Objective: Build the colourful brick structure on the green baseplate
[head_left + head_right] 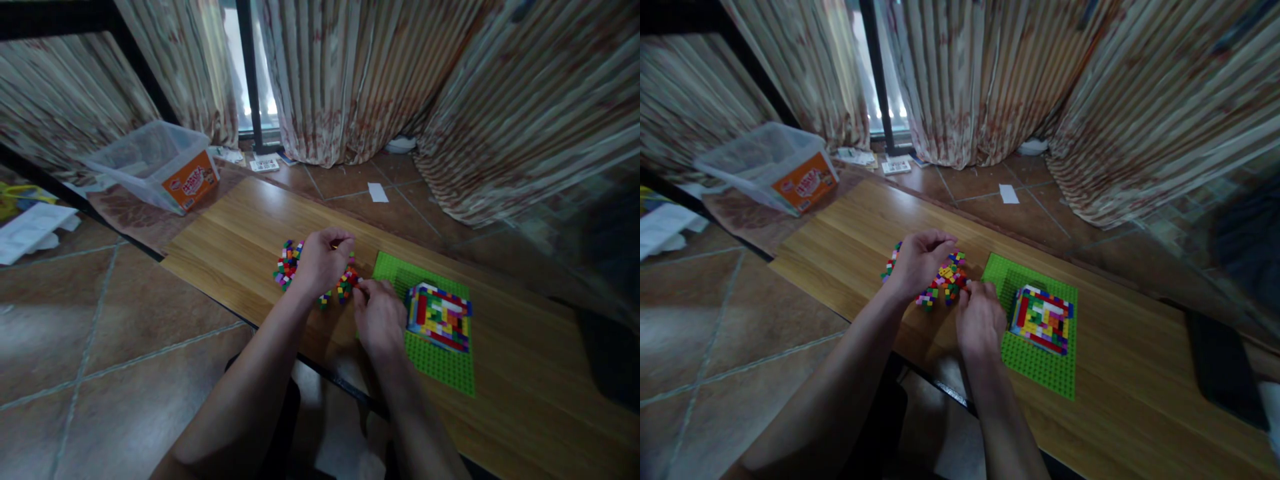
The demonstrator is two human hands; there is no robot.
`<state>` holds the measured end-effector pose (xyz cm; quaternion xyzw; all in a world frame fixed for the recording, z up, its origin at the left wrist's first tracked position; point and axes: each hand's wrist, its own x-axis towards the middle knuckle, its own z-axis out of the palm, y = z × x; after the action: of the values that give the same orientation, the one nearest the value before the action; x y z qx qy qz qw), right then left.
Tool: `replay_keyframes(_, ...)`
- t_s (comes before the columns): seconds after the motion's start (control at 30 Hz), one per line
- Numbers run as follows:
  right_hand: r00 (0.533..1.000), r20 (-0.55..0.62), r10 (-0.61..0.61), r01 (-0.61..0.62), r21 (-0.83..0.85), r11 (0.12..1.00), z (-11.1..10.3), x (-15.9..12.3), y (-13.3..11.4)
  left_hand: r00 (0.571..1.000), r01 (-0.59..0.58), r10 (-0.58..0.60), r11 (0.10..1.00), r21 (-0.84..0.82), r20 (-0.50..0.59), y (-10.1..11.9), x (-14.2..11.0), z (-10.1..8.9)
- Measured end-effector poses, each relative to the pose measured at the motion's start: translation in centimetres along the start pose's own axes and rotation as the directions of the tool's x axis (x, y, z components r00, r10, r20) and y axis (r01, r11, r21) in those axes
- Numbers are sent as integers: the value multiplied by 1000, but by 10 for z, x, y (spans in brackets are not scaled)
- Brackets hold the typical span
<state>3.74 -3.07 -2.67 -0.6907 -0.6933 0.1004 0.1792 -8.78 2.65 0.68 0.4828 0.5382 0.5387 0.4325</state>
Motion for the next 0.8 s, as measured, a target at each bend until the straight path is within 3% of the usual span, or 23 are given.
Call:
replay_keyframes(0.1, 1000, 24, -16, 14, 62, 998, -10, -1, -3, 1000, -6, 6, 1000, 17, -3, 0, 0, -1)
replay_keyframes(0.2, 999, 7, -37, 34, 254, 967, -32, -8, -5, 1000, 6, -6, 1000, 31, 11, 3, -1, 1)
replay_keyframes(0.33, 999, -41, 23, 4, 557, 830, -69, -18, 6, 1000, -1, 0, 999, 49, 26, 2, -2, 4)
replay_keyframes(0.4, 993, -50, 108, -55, 612, 789, -84, -19, 20, 999, -33, 31, 997, 73, 31, -2, -2, 5)
replay_keyframes(0.53, 954, -94, 286, -188, 557, 809, -103, -17, 58, 995, -91, 86, 992, 90, 57, -11, 0, 6)
replay_keyframes(0.67, 965, -73, 250, -196, 432, 880, -106, -16, 87, 993, -106, 100, 991, 84, 65, -15, 1, 9)
replay_keyframes(0.8, 989, -29, 145, -128, 320, 939, -100, -15, 97, 995, -81, 77, 994, 73, 58, -17, 2, 12)
